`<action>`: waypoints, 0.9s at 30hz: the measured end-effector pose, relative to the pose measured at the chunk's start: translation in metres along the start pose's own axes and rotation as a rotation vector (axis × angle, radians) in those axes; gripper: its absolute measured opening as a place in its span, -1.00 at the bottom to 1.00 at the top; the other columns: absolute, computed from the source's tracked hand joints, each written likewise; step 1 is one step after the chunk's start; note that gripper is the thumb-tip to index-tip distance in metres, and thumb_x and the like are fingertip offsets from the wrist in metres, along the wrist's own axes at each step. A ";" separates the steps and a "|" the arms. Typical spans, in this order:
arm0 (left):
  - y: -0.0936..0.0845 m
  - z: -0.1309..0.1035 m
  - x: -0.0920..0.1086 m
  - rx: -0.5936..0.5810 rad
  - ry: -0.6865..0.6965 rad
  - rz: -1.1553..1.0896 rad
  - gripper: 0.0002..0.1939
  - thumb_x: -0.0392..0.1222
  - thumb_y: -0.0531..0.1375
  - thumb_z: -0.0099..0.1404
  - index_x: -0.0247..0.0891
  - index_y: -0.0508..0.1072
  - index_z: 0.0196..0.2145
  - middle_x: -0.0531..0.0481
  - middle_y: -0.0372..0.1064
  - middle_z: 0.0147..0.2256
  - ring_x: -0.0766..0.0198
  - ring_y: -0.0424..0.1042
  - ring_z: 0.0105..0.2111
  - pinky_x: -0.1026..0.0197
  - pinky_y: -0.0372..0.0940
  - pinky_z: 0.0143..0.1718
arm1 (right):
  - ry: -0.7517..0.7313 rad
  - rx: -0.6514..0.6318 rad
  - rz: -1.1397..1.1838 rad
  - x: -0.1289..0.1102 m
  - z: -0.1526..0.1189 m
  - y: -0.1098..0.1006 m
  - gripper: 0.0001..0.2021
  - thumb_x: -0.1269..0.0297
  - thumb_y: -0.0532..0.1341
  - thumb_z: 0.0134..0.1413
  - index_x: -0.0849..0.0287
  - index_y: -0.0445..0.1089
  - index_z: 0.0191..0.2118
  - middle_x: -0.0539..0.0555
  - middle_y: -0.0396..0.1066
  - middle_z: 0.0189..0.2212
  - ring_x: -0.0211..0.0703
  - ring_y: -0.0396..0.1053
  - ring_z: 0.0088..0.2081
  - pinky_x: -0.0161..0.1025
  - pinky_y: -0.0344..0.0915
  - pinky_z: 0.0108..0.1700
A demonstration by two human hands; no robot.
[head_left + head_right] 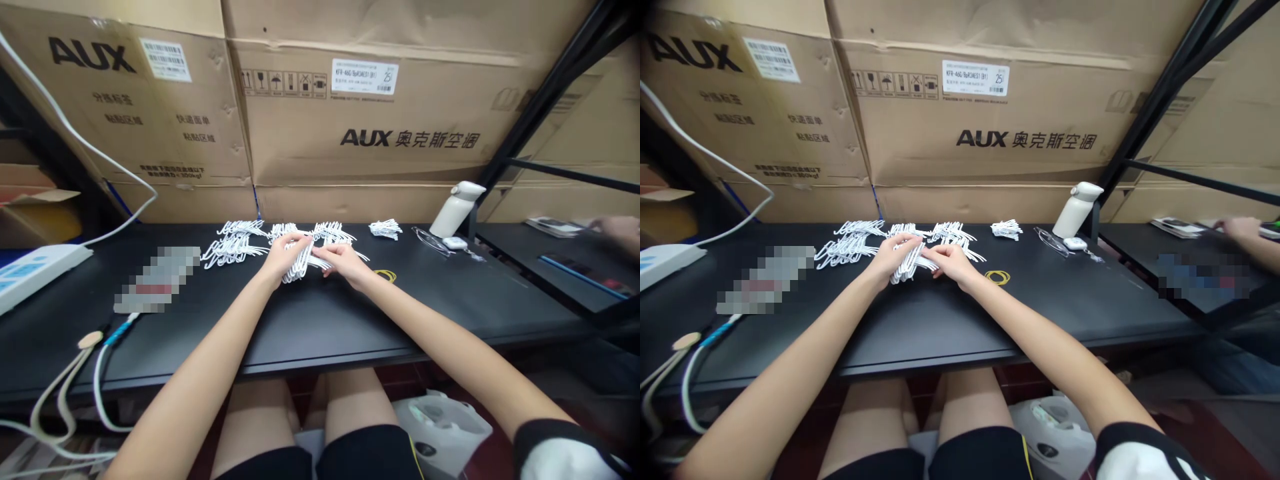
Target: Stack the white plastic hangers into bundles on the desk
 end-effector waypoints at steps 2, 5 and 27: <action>0.000 0.000 0.000 0.003 -0.005 0.003 -0.77 -0.02 0.30 0.05 -0.24 0.53 -0.43 -0.08 0.50 -0.28 0.07 0.42 -0.17 0.09 0.23 -0.04 | 0.006 0.010 0.000 0.000 0.000 0.000 -0.69 0.07 0.28 -0.04 0.29 0.47 -0.46 0.01 0.34 -0.53 -0.35 0.27 -0.52 -0.39 0.32 -0.53; 0.001 0.000 0.001 -0.009 0.006 0.021 -0.79 -0.03 0.29 0.06 -0.24 0.52 -0.43 -0.09 0.50 -0.26 0.06 0.41 -0.14 0.08 0.22 -0.02 | 0.010 0.009 -0.004 0.001 0.000 0.001 -0.68 0.08 0.24 0.02 0.30 0.47 -0.44 0.02 0.34 -0.55 -0.34 0.27 -0.53 -0.39 0.31 -0.54; 0.011 -0.004 0.005 -0.106 0.074 0.046 -0.72 0.06 0.28 0.08 -0.22 0.53 -0.47 -0.06 0.50 -0.29 0.07 0.41 -0.15 0.11 0.18 0.02 | -0.027 -0.005 -0.024 0.004 0.002 0.000 -0.63 -0.02 0.33 -0.14 0.26 0.43 -0.50 -0.02 0.27 -0.60 -0.32 0.23 -0.52 -0.35 0.29 -0.53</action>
Point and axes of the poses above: each hand's wrist, its own z-axis towards the middle knuckle, its own y-axis out of the palm, x = y × z, the point moved 8 cm from there along z, towards the middle knuckle
